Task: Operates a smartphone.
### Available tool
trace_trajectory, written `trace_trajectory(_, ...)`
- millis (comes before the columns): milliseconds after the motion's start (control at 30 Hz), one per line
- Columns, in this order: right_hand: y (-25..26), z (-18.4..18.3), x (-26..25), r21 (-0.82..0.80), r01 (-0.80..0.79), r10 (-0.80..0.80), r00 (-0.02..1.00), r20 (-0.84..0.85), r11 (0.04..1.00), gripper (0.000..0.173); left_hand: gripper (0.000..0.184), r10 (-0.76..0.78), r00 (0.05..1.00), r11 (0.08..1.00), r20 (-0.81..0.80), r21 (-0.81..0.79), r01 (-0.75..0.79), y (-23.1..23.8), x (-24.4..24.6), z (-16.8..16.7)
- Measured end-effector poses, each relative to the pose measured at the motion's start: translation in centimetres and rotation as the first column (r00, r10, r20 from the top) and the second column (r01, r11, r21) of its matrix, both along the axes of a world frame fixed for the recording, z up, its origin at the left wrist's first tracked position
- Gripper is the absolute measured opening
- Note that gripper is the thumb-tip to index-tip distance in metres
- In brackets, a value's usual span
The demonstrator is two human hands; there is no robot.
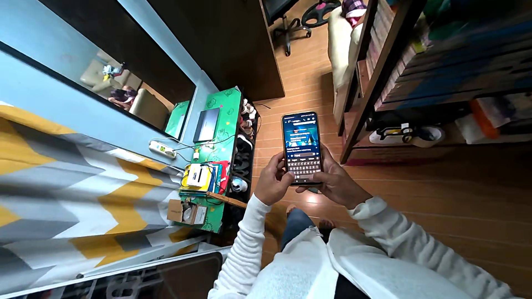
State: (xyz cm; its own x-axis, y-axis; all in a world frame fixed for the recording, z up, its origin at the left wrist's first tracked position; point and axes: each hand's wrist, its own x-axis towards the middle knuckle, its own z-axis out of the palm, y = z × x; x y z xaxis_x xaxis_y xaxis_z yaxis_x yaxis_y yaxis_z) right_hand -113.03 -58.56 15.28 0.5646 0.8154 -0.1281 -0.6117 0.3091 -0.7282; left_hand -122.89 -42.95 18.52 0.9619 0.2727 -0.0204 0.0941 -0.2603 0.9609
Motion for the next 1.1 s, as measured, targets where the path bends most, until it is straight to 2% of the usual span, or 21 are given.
trace_trajectory(267,0.1,-0.3,0.0,0.037,-0.023,0.023,1.000,0.001,0.999,0.085,0.041,0.088,0.995,0.996,0.040,0.000,-0.088,0.0,0.3,-0.4)
trace_trajectory(367,0.2,-0.2,0.0,0.007,-0.007,0.007,1.000,0.003,1.000,0.078,0.041,0.075,0.996,0.997,0.042,0.000,-0.075,0.1,0.3,-0.4)
trace_trajectory(500,0.5,-0.3,0.0,-0.004,0.009,-0.009,1.000,-0.004,1.000,0.078,0.043,0.067,0.997,0.998,0.028,-0.016,-0.066,0.2,0.2,-0.3)
trace_trajectory(667,0.9,-0.1,-0.1,-0.027,0.024,-0.025,0.999,-0.046,0.999,0.056,0.045,0.048,0.999,0.999,0.023,-0.018,-0.048,0.5,0.2,-0.3)
trace_trajectory(800,1.4,0.5,-0.2,-0.112,0.061,-0.067,0.996,-0.052,0.992,0.050,0.045,0.040,0.999,0.999,0.024,-0.020,-0.040,0.7,0.0,-0.5)
trace_trajectory(867,1.5,0.2,-0.2,-0.089,0.050,-0.055,0.997,-0.056,0.995,0.053,0.046,0.042,0.999,0.999,0.020,-0.017,-0.041,0.9,-0.1,-0.6)
trace_trajectory(967,1.4,-0.4,-0.2,-0.007,-0.017,0.017,1.000,-0.017,1.000,0.074,0.047,0.057,0.998,0.998,0.011,-0.009,-0.057,1.1,-0.3,-0.5)
trace_trajectory(1100,1.7,0.0,-0.5,-0.031,-0.023,0.024,1.000,0.015,0.999,0.085,0.047,0.083,0.997,0.996,0.002,-0.027,-0.083,1.3,-0.5,-0.3)
